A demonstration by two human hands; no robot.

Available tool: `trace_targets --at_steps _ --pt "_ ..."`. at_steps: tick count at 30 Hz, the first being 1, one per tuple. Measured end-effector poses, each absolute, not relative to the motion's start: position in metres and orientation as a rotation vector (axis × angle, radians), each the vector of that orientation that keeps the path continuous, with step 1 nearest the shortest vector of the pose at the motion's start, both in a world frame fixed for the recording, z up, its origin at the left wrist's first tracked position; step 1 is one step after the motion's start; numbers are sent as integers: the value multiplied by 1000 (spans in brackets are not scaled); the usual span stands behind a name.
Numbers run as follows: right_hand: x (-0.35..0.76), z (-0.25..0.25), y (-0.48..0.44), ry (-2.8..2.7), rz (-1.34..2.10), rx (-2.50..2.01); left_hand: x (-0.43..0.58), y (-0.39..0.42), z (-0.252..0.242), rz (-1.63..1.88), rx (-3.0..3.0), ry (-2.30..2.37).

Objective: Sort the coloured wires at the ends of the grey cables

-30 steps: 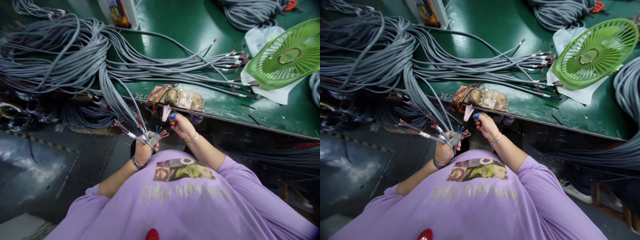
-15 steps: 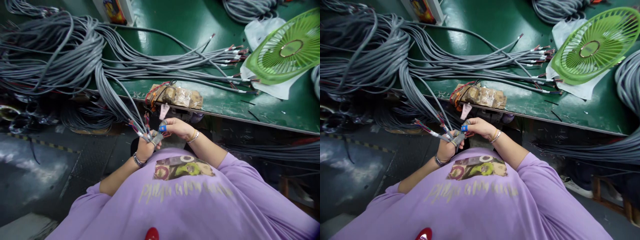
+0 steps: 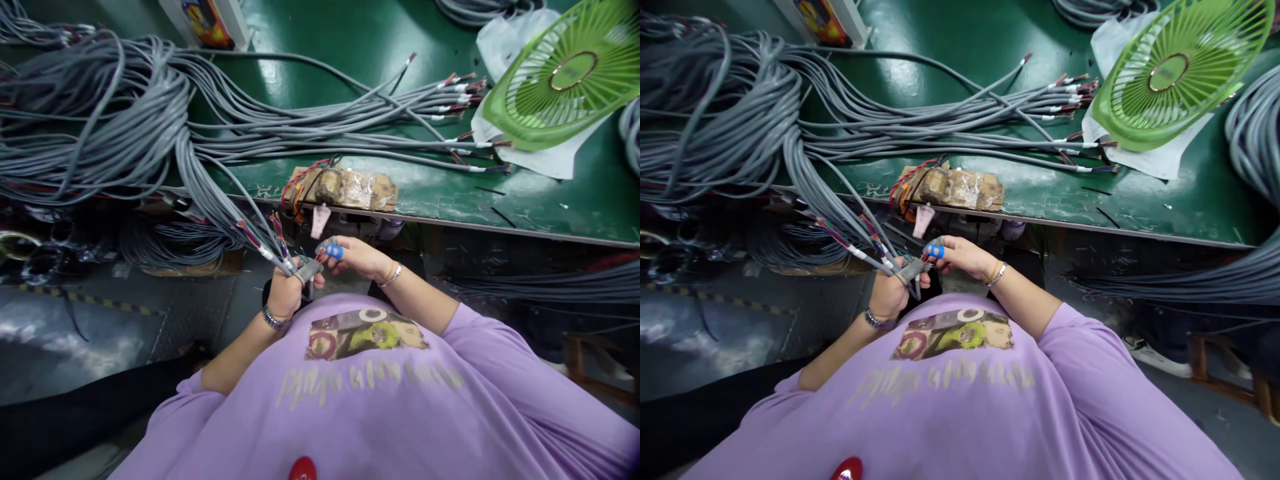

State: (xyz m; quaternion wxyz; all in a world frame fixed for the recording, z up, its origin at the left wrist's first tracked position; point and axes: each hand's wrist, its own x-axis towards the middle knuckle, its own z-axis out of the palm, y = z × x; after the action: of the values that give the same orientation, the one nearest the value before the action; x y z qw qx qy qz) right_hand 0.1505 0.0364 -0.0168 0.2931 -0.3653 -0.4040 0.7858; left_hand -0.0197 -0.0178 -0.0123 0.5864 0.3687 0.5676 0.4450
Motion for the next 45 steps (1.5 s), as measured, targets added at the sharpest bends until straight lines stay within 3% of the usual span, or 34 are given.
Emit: trace_targets --at_steps 11,19,30,37,45 --pt "131 -21 29 -1086 1965 -937 -30 -21 -16 979 938 1217" --pt "120 -16 27 -999 1889 -1034 -20 -28 -20 1309 755 1298" --pt "121 -16 21 -1050 1830 -960 -16 -27 -15 1394 617 1322" --pt "137 -27 31 -823 2011 -971 -20 -23 -8 1387 577 1261" --pt "141 1 65 -764 2205 -900 -10 -16 4 1335 650 1177"
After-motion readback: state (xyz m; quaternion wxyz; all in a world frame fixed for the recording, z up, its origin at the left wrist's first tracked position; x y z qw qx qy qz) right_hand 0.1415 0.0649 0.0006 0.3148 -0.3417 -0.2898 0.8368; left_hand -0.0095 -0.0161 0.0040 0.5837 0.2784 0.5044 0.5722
